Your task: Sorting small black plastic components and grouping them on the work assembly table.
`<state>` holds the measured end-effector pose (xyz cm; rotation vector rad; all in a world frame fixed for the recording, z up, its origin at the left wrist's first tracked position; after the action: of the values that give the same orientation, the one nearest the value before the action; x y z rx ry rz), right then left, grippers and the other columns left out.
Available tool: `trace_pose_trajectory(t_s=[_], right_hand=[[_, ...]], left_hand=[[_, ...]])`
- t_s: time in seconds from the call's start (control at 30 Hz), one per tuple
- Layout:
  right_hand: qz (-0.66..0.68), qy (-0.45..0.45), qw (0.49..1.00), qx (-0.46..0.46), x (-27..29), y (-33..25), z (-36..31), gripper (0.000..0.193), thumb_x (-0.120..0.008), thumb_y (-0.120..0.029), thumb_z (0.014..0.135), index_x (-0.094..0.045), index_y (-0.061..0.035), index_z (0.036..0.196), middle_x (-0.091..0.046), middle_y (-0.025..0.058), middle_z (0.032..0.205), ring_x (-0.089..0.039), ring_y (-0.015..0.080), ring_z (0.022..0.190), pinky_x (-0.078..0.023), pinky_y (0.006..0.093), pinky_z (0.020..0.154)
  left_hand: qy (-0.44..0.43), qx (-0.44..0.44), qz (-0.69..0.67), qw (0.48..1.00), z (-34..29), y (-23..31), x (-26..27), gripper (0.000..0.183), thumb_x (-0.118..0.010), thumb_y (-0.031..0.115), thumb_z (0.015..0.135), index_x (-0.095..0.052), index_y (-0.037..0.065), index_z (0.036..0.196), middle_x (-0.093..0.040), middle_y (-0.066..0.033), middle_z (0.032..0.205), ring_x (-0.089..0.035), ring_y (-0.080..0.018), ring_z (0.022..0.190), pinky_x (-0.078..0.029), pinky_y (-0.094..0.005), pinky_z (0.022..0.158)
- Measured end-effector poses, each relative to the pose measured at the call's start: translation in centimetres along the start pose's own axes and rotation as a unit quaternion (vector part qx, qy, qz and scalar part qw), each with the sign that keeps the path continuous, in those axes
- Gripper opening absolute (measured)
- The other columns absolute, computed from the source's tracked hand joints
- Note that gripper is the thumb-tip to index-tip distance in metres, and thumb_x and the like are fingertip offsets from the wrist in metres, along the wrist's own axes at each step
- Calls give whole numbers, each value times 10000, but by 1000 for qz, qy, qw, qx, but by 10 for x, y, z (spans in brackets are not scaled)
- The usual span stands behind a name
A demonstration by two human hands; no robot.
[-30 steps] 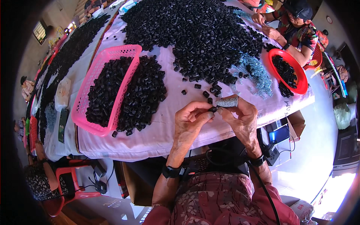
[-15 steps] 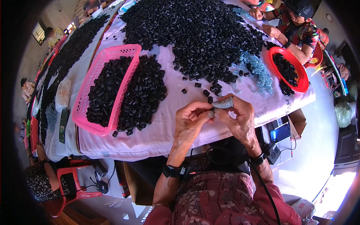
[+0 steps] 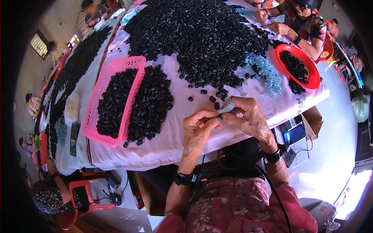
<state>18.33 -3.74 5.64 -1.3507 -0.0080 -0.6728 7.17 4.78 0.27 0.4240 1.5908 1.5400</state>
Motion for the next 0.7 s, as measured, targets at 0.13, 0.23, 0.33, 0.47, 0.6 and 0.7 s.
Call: trace_pose_trajectory(t_s=[0.13,0.23,0.33,0.47,0.6,0.7], right_hand=[[99,65,993,-6,-7,-4,-7,47,-631,13,827,-635,58,842,-615,60,690,-571,59,659,-453,244,553],[179,103,978,-9,-5,1,-7,117,-620,16,843,-657,55,947,-633,74,754,-595,73,699,-473,247,591],[107,59,992,-3,-6,-3,-6,177,-620,21,848,-662,37,1019,-646,74,823,-630,93,758,-496,262,631],[71,92,992,52,-4,-13,-9,146,-613,25,847,-661,32,985,-642,112,830,-664,196,727,-510,301,636],[-60,130,983,111,-3,-28,-17,132,-608,35,831,-631,48,960,-625,192,878,-648,330,705,-515,361,624],[-73,125,978,153,-7,-30,-19,161,-654,7,785,-582,66,917,-606,216,901,-632,377,738,-514,395,628]], left_hand=[[17,15,-9,1000,0,1,0,126,-657,-61,834,-646,-63,959,-674,-95,867,-651,-140,723,-545,-246,672],[38,26,-22,999,-2,3,1,121,-647,-43,849,-650,-57,970,-681,-103,890,-653,-148,745,-544,-254,690],[38,18,-24,999,-1,1,1,128,-639,-33,859,-650,-60,984,-682,-110,901,-654,-155,760,-545,-259,696],[46,6,-20,999,-2,3,4,147,-632,-41,859,-651,-55,1004,-681,-113,898,-654,-156,756,-546,-260,696],[31,5,-31,999,0,2,2,142,-622,-42,863,-653,-51,1001,-681,-110,895,-654,-153,752,-537,-250,690],[44,23,-35,998,-1,-2,7,137,-627,-39,861,-652,-54,995,-684,-106,900,-651,-145,761,-519,-238,718]])
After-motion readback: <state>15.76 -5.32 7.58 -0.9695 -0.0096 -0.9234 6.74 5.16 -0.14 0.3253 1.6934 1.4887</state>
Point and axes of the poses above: each hand's wrist, its own z-axis towards the middle knuckle, its own x-axis out of the back of the hand, y = z × x, the point moved 8 cm from there along z, towards the middle knuckle
